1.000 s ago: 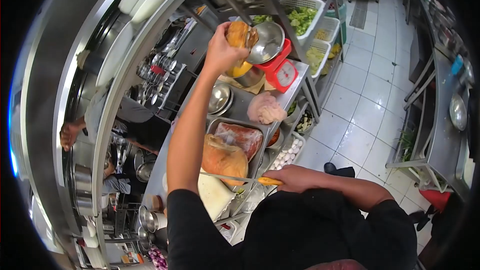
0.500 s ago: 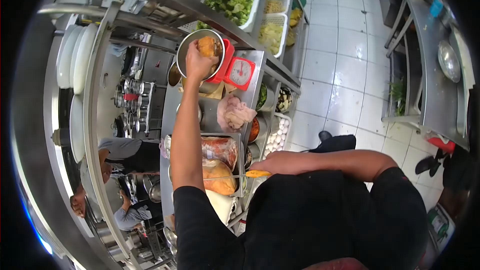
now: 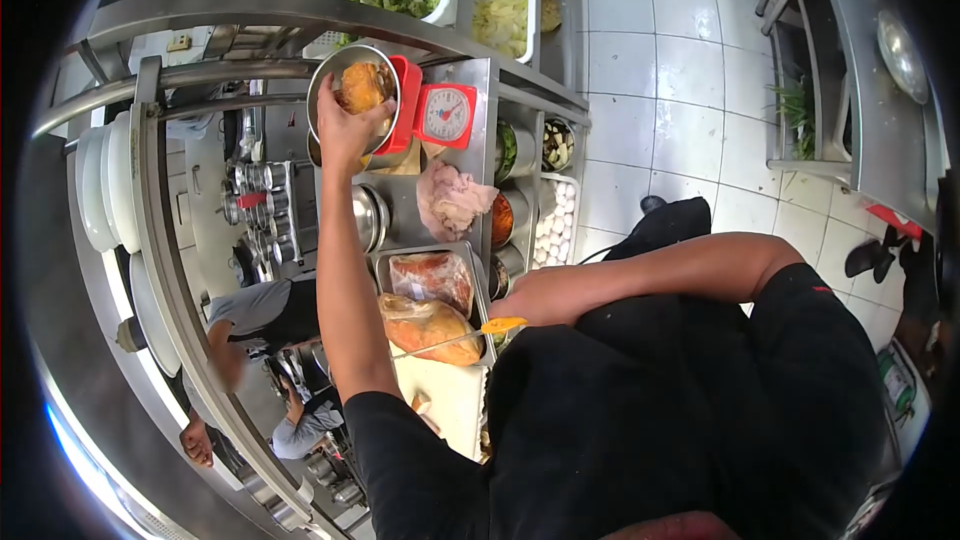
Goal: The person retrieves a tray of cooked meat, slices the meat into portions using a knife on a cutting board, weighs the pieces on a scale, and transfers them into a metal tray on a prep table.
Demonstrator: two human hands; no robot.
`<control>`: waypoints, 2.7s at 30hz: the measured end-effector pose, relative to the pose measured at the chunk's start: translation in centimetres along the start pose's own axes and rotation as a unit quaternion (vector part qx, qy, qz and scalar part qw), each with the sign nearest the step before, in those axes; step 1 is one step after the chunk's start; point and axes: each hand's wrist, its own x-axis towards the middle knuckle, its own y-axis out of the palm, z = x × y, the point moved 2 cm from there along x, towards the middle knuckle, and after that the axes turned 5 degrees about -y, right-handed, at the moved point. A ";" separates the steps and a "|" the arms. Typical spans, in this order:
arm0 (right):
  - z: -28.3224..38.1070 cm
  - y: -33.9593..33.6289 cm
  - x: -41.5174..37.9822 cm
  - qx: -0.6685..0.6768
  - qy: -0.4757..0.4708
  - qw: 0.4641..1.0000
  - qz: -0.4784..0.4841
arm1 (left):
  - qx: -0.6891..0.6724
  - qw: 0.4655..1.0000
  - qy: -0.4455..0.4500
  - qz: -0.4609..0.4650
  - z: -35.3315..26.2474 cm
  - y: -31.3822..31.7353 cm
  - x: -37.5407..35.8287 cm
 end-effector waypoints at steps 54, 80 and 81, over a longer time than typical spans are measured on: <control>10.4 27.5 8.9 -0.225 0.253 0.941 -0.029 | -0.604 0.534 -0.455 -0.379 22.8 -1.1 -57.3; 15.3 29.1 13.1 -0.317 0.325 0.891 0.034 | -0.203 0.777 -0.291 -0.521 22.9 0.5 -58.9; 15.0 29.2 13.6 -0.308 0.334 0.890 0.044 | -0.215 0.783 -0.283 -0.511 23.0 0.6 -58.9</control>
